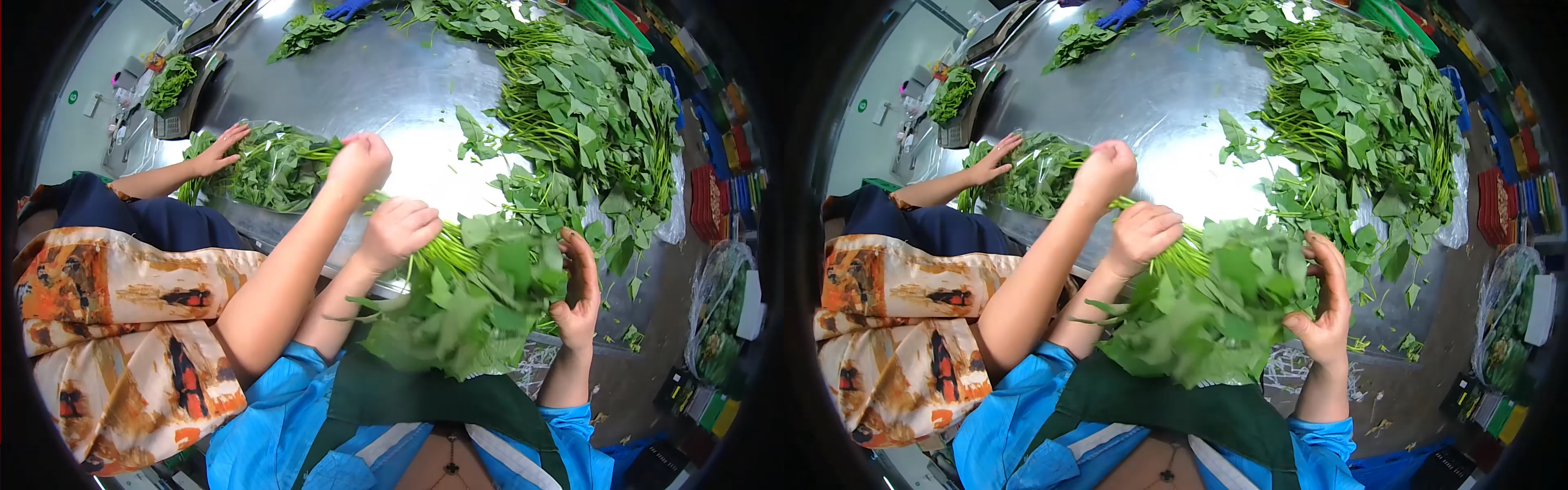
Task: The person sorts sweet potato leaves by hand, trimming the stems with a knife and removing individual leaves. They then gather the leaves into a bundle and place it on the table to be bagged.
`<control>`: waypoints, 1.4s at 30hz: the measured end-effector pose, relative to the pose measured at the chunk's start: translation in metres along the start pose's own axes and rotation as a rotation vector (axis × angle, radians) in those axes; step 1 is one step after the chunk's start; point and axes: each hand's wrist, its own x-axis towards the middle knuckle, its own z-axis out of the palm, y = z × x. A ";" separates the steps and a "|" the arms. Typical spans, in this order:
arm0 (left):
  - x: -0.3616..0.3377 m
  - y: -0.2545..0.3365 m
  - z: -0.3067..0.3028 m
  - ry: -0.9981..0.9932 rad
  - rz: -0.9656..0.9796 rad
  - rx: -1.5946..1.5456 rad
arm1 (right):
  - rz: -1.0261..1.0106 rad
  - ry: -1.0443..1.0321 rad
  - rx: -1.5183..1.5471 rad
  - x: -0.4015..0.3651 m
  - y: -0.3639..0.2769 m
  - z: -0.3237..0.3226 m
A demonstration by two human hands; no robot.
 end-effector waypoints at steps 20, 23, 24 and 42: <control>0.044 -0.003 0.014 0.177 0.148 -0.077 | -0.191 0.080 -0.161 0.010 -0.040 -0.024; 0.050 -0.002 0.017 0.165 0.185 -0.092 | -0.347 -0.051 -0.443 0.048 -0.051 -0.016; 0.050 -0.001 0.017 0.158 0.187 -0.078 | -0.310 -0.123 -0.560 0.054 -0.055 -0.011; 0.023 -0.007 0.021 0.118 0.071 -0.084 | -0.288 0.692 -0.332 0.033 -0.038 -0.083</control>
